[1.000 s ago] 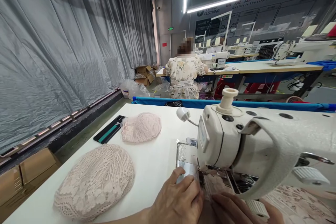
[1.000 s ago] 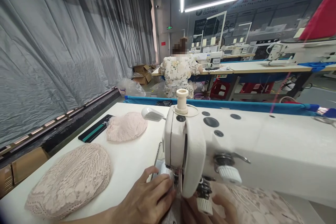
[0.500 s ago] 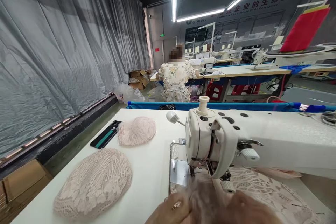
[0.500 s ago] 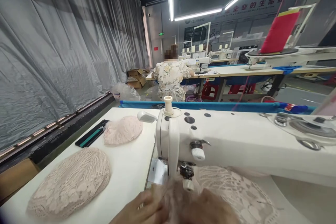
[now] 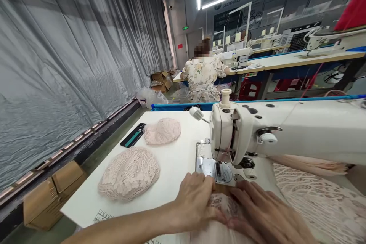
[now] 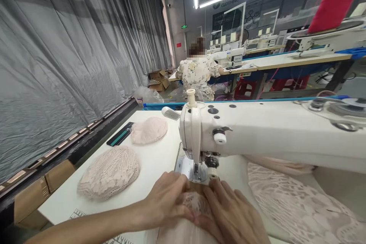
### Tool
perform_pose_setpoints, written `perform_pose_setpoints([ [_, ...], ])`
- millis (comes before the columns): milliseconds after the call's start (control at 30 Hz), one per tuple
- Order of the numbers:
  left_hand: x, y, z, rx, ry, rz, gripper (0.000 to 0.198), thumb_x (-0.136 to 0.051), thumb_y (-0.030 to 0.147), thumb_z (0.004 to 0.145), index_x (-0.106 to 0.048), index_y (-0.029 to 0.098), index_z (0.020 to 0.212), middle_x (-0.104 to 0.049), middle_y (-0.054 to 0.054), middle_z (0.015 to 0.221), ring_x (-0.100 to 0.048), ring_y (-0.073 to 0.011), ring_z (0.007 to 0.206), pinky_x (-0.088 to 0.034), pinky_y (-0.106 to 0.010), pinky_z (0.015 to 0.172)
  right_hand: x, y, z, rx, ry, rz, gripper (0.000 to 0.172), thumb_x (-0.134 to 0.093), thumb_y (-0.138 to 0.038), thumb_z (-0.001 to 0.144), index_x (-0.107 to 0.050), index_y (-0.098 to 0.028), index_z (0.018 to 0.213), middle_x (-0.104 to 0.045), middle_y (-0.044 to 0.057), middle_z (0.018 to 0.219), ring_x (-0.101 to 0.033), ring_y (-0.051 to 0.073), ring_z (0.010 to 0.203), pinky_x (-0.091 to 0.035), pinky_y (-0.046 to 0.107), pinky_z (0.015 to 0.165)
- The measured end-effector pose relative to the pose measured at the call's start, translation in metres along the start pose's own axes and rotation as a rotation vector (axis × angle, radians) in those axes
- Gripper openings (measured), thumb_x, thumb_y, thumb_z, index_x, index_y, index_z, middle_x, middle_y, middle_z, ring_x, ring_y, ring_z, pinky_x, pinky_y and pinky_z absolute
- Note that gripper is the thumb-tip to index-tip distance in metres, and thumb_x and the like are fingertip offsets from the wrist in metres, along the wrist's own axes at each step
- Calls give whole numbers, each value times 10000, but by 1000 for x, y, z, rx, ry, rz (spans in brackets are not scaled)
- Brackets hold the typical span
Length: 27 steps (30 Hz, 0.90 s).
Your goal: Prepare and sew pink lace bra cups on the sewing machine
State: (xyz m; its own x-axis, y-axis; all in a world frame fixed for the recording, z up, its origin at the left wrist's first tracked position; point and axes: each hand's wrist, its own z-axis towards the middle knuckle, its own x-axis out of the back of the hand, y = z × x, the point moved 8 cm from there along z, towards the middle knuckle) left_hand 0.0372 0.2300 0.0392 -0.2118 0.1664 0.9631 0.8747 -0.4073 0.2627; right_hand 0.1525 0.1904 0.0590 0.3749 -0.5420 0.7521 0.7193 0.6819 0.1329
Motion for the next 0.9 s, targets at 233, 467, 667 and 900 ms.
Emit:
perform_pose_setpoints([
  [233,-4,13,-16,-155,90,-188,197,-636,78,728,-490,187,804,-572,3,882,-534,-137,792,-416,-220,651,-40,18,-13,-289,-217,663,148,-490,-298,902,-529,-222,781,-630,20,810,-634,164,695,-531,248,584],
  [467,-14,-2,-2,70,-181,-707,379,-691,368,714,-597,174,1026,-568,30,758,-498,-126,669,-354,-210,550,-41,19,-5,-558,-446,972,138,-471,-280,883,-597,-229,862,-671,-17,732,-651,175,690,-503,230,607],
  [667,-3,-7,18,118,-52,-582,128,-638,248,749,-580,154,683,-416,66,555,-405,-86,568,-258,-209,520,-48,34,-6,-462,-340,519,301,-382,-293,970,-510,-232,704,-647,-49,609,-626,129,538,-426,200,486],
  [900,-7,-6,20,16,45,75,204,-445,294,923,-539,178,784,-654,0,750,-582,-165,662,-238,-269,530,-26,28,-6,-254,-87,103,362,-298,-242,970,-587,-212,753,-626,25,560,-573,231,462,-371,336,477],
])
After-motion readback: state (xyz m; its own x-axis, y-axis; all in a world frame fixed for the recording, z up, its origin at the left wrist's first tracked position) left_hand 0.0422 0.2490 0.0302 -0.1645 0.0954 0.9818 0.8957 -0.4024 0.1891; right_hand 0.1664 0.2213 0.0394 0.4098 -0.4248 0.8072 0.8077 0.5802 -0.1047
